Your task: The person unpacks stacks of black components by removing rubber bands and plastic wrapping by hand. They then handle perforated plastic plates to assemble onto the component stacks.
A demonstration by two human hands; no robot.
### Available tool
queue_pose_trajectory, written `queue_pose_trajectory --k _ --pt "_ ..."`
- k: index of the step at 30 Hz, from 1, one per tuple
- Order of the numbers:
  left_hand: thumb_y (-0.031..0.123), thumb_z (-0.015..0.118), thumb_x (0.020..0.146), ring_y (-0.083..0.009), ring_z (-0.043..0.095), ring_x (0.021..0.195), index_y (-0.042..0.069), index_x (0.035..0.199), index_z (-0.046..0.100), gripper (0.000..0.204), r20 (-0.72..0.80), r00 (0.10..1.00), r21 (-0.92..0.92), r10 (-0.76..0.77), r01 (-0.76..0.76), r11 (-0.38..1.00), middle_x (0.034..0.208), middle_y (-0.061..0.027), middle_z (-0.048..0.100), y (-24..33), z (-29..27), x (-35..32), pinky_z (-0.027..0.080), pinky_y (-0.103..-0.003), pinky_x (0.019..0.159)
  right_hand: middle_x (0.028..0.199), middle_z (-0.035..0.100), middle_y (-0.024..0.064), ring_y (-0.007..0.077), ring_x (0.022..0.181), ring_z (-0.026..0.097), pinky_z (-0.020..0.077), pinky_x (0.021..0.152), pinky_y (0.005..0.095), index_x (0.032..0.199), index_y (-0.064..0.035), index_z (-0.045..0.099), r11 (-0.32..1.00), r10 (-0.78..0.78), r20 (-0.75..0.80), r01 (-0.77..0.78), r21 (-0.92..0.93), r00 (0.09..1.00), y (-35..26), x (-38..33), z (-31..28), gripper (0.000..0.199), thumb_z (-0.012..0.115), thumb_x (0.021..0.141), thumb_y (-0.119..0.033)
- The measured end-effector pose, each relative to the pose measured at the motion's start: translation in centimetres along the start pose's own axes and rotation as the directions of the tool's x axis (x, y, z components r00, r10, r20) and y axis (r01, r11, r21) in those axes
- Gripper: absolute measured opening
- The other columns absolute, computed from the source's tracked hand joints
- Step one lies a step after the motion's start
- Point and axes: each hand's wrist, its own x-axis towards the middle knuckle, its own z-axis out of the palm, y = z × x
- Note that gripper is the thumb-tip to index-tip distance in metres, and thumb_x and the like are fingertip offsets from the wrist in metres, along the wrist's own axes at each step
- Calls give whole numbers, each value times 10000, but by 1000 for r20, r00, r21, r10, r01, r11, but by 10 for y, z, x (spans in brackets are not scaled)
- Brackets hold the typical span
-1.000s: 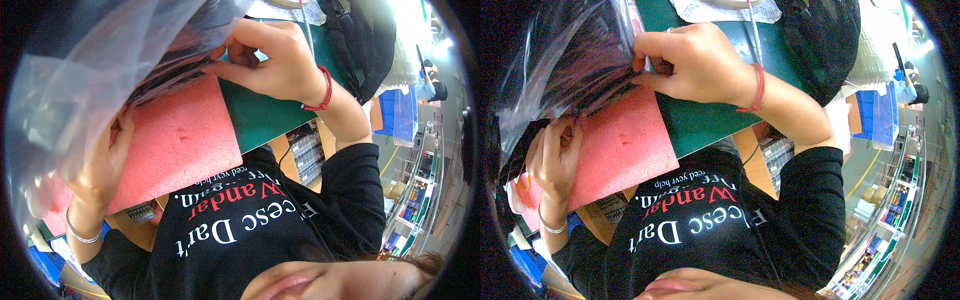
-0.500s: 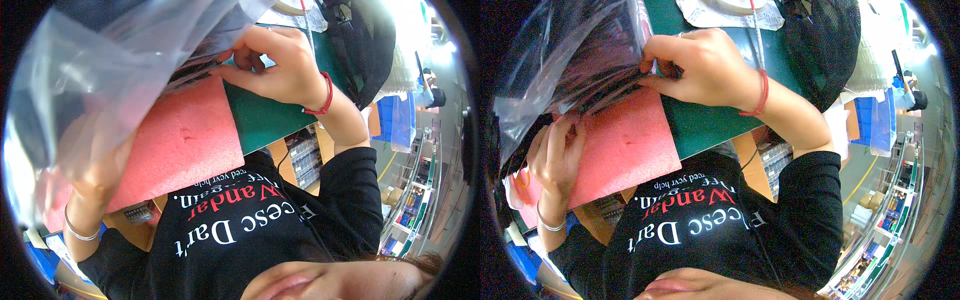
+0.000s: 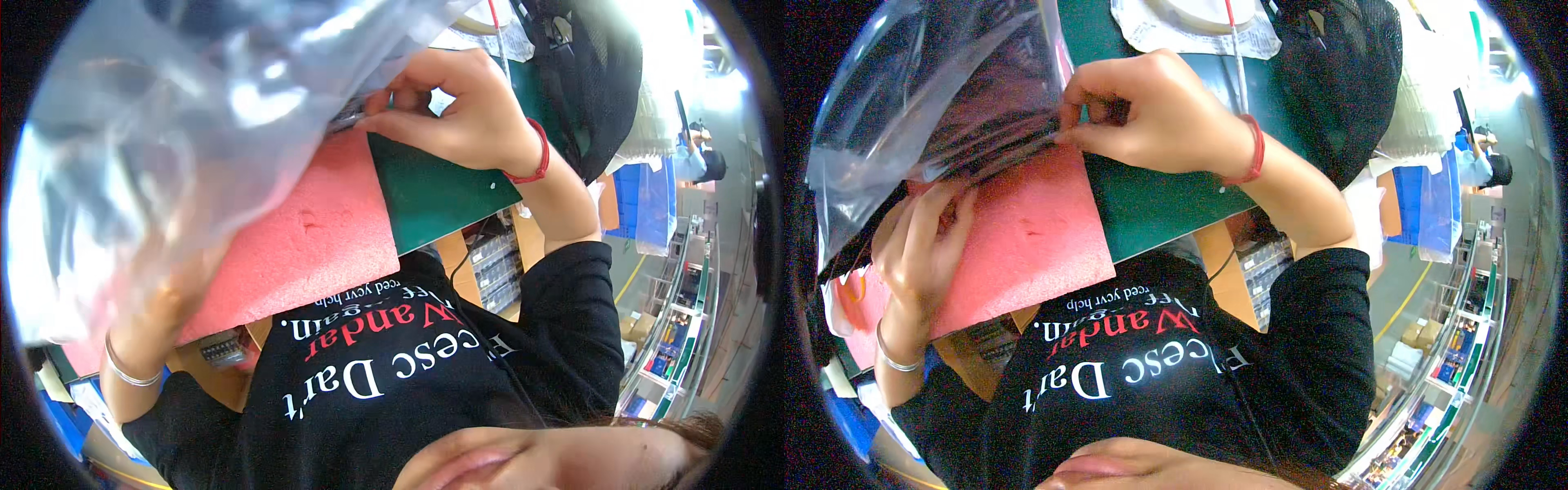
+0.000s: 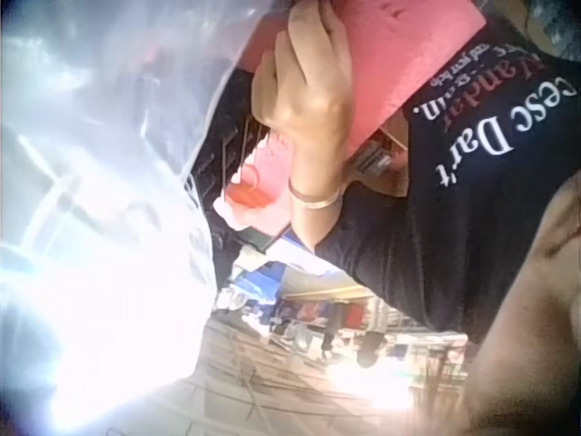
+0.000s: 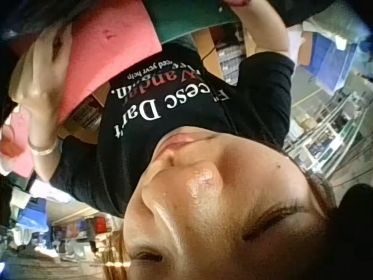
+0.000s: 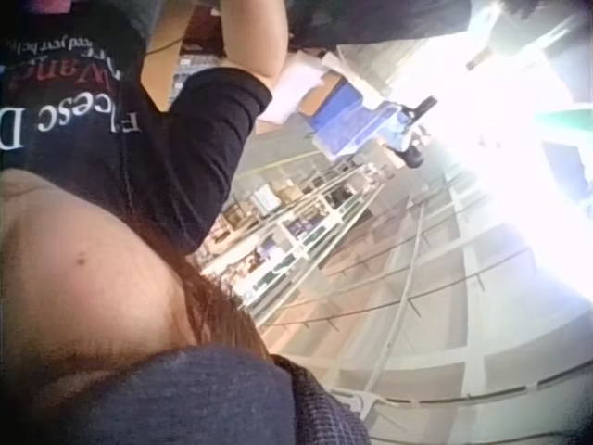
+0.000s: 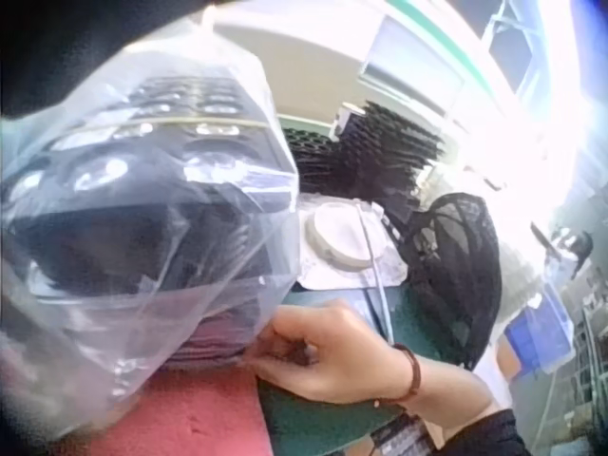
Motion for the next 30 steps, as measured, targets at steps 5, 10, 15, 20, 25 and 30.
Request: queue_pose_trajectory --k 5,10,15,20,25,30 --pt "35 780 697 -178 594 541 48 849 666 191 45 995 39 90 -92 995 720 -51 662 -10 2 -10 506 -305 546 551 564 22 156 502 570 450 496 277 811 -118 693 987 -55 37 60 -148 998 -1 -2 -3 112 726 726 -183" --pt "58 768 716 -174 578 534 62 881 680 187 -11 983 96 182 -180 979 673 -35 616 0 7 0 496 -296 529 522 548 -9 180 465 560 442 472 315 722 -155 645 801 -421 -16 364 -475 907 10 -2 8 125 746 659 -191" --pt "72 645 639 -130 518 529 72 897 687 261 -82 966 155 244 -229 961 654 3 515 0 11 6 453 -257 490 499 518 -18 166 436 528 442 467 308 692 -140 574 732 -501 -35 401 -551 865 16 -8 20 163 727 652 -179" --pt "62 674 662 -131 506 517 79 860 670 199 -124 965 121 232 -217 969 641 1 499 -2 11 5 427 -273 464 484 450 -48 148 437 525 429 467 282 645 -144 428 610 -526 82 443 -657 847 8 -7 22 193 620 655 -137" --pt "53 740 687 -153 528 511 76 825 659 162 -266 952 -116 152 -188 975 644 -12 547 0 -2 16 426 -275 461 525 513 -22 173 459 537 437 495 303 721 -123 532 637 -523 86 456 -621 848 5 -4 12 144 670 681 -139" --pt "-23 602 805 -203 589 969 -12 1007 599 202 -235 962 -472 -138 11 881 1046 -165 613 0 -28 10 460 -333 836 523 542 -9 160 477 547 437 515 299 728 -103 657 841 -456 117 470 -268 882 -31 -5 -24 69 722 713 -87"
